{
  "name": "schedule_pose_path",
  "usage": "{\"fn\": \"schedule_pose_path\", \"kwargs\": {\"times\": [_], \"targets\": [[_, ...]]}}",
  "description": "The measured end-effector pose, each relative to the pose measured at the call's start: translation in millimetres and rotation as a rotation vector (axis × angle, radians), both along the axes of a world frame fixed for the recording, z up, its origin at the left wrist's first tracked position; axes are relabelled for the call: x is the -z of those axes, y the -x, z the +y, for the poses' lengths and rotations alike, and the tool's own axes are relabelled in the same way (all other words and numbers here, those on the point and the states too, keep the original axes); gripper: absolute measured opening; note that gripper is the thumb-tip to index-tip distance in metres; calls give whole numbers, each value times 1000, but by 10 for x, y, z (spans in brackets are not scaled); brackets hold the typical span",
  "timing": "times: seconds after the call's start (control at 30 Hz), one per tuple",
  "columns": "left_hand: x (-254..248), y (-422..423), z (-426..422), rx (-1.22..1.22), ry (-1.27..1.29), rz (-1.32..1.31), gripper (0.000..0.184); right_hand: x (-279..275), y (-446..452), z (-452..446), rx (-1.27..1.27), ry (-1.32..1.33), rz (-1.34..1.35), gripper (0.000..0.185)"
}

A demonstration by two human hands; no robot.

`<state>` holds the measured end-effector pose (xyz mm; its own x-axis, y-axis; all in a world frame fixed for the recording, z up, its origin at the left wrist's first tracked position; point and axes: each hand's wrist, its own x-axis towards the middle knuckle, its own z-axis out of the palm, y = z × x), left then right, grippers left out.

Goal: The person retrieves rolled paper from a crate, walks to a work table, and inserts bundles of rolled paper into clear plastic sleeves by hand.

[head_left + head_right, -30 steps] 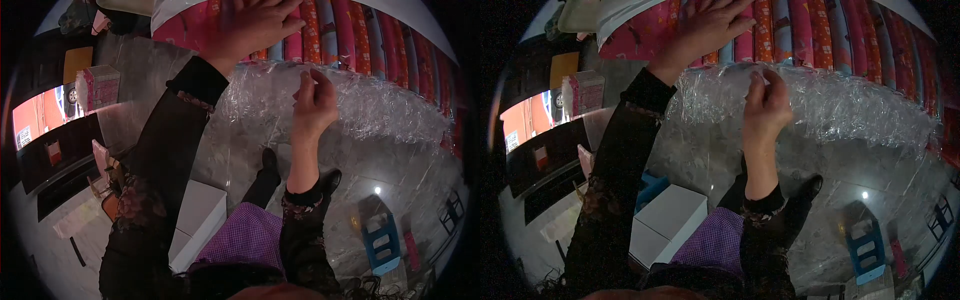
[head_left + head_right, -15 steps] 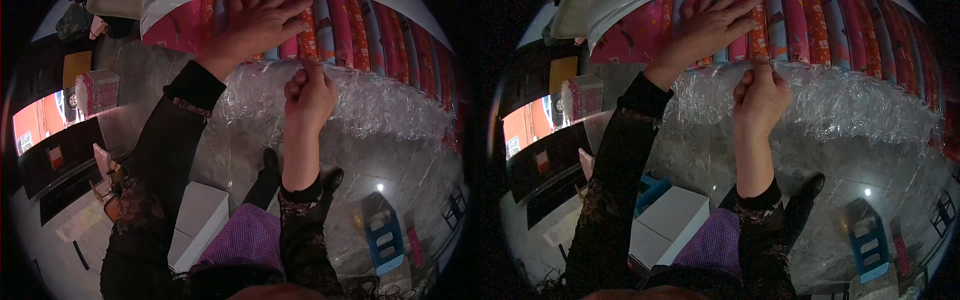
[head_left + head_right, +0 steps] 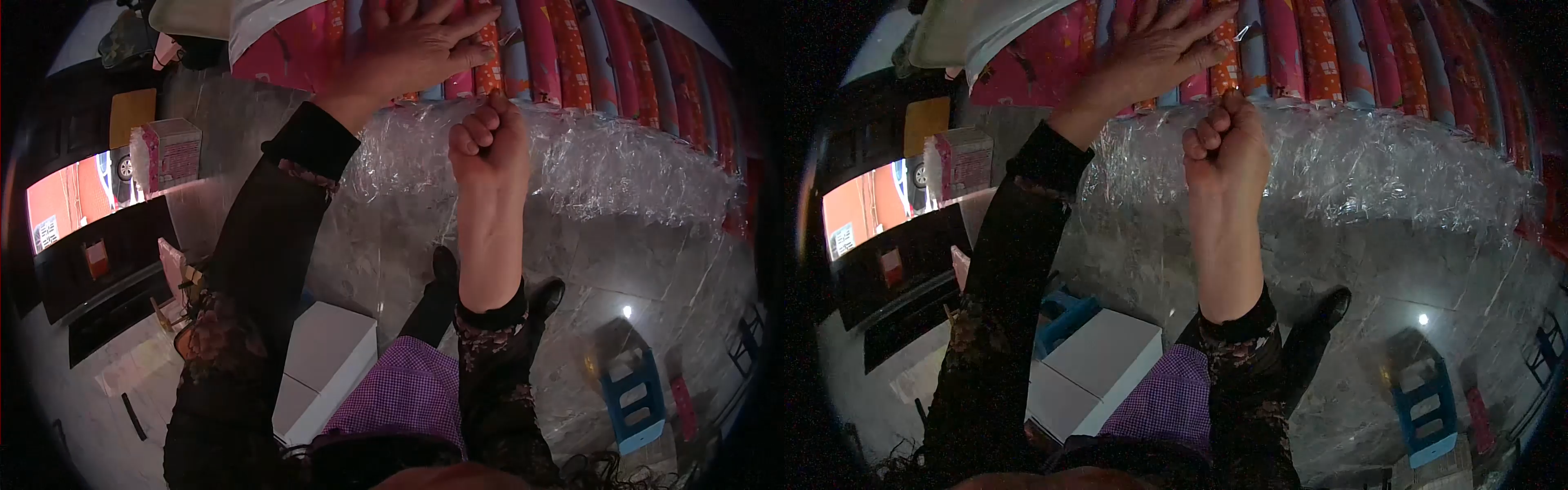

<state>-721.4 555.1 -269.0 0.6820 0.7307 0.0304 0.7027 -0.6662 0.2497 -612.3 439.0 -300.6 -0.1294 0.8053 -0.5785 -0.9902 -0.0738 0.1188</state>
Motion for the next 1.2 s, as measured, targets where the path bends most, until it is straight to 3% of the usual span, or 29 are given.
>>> {"fn": "schedule_pose_path", "kwargs": {"times": [0.13,0.33,0.7,0.93,1.17,1.2], "targets": [[-47,-27,7,-14,-6,7,69,-54,-21,-70,-37,-29,-67,11],[-151,-17,-15,-65,-20,24,70,-378,-29,-671,-116,58,-410,12],[-15,-58,-508,-212,-139,121,70,99,34,-2016,-429,109,-740,14],[21,-147,-572,-222,-137,48,74,208,-156,-2515,-547,196,-733,15],[-191,-18,-1534,-136,-121,-54,67,396,-475,-3295,-762,272,-819,17],[-210,138,-1534,-225,-212,51,67,415,-537,-3445,-829,289,-853,17]]}}
